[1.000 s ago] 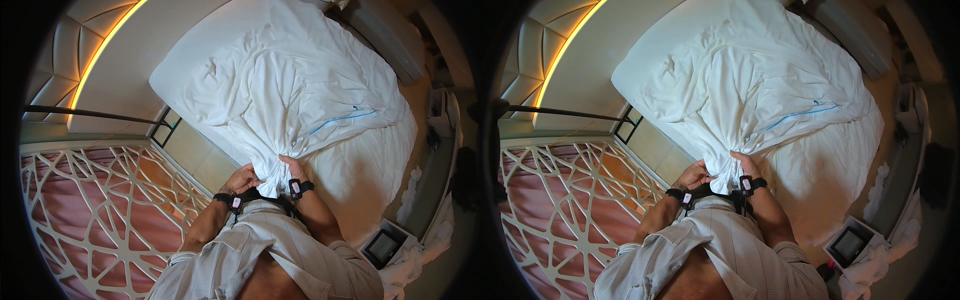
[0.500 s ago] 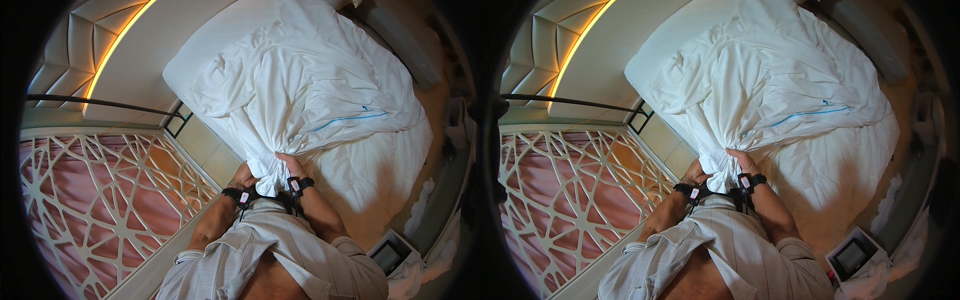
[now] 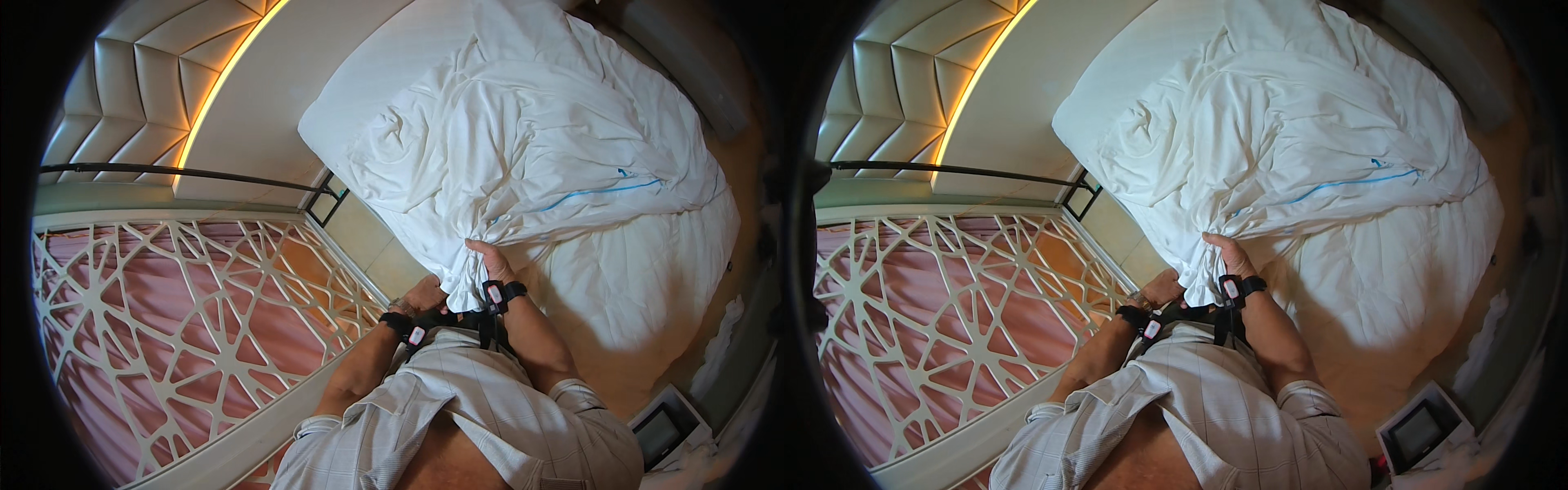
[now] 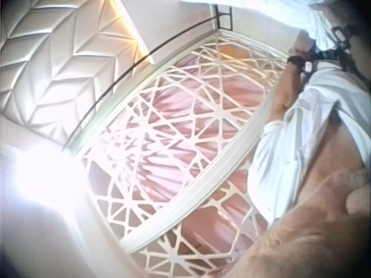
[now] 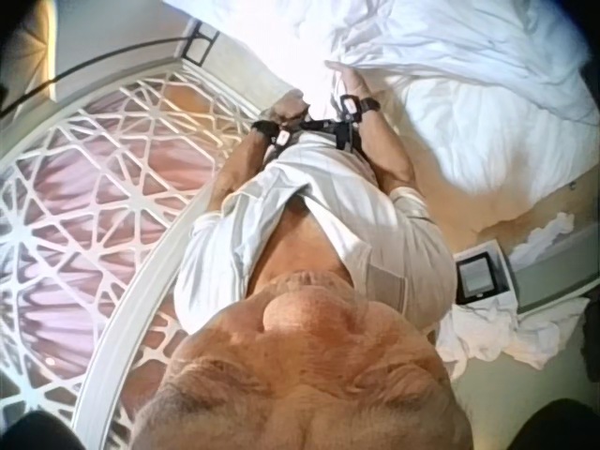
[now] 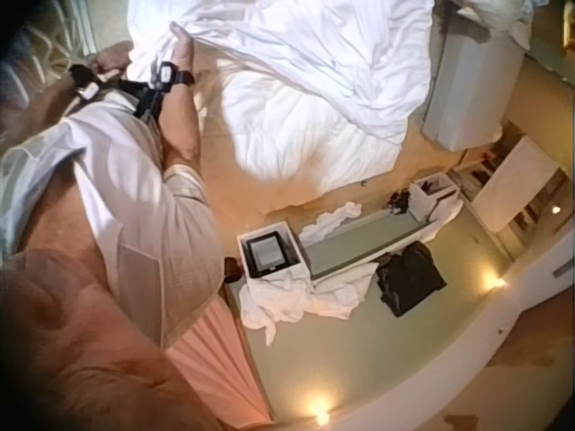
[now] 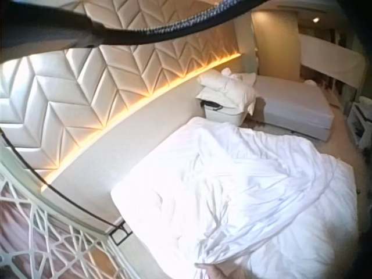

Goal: The person spreads a white duvet over a mattress, smoothing and adjusting the fabric to cover the surface. They then gather and fold the duvet into a compact bundle on the bed.

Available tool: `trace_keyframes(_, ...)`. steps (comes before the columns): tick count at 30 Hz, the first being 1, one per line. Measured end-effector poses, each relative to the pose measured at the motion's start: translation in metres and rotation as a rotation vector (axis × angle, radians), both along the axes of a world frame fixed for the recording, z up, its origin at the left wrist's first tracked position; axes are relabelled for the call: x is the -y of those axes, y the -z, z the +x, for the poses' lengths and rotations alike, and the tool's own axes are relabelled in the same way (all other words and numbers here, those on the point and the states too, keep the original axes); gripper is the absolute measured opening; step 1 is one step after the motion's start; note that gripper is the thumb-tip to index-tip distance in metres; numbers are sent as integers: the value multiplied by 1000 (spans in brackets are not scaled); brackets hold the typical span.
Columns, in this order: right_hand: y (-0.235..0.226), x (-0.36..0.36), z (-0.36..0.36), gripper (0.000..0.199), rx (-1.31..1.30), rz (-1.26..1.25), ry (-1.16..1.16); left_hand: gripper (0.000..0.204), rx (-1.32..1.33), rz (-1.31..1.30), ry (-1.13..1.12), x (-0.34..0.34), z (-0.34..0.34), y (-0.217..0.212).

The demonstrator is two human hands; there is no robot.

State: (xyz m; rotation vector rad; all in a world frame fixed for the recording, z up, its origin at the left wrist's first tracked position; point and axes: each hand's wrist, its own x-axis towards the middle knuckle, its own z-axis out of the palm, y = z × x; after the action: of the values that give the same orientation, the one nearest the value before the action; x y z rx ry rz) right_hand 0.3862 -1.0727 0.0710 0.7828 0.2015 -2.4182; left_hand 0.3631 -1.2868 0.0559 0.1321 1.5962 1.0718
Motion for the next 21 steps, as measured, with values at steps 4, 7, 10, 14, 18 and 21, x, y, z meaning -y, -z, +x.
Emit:
trace_keyframes(4,31,11,-3,51,-52,72,110,33,7,-21,-7,1,-4,-1)
trace_keyframes(7,63,30,-5,53,-21,126,228,33,0,-51,-29,21,13,54)
trace_keyframes(10,4,8,0,48,2,49,5,31,38,-13,56,6,7,45)
trace_keyframes(14,0,19,-4,42,-60,135,112,31,-213,-49,179,36,25,97)
trace_keyframes(18,7,13,-13,38,-78,237,249,31,-97,-9,178,25,16,67)
trace_keyframes(21,10,25,-17,38,-90,164,195,33,-140,-35,132,45,35,103)
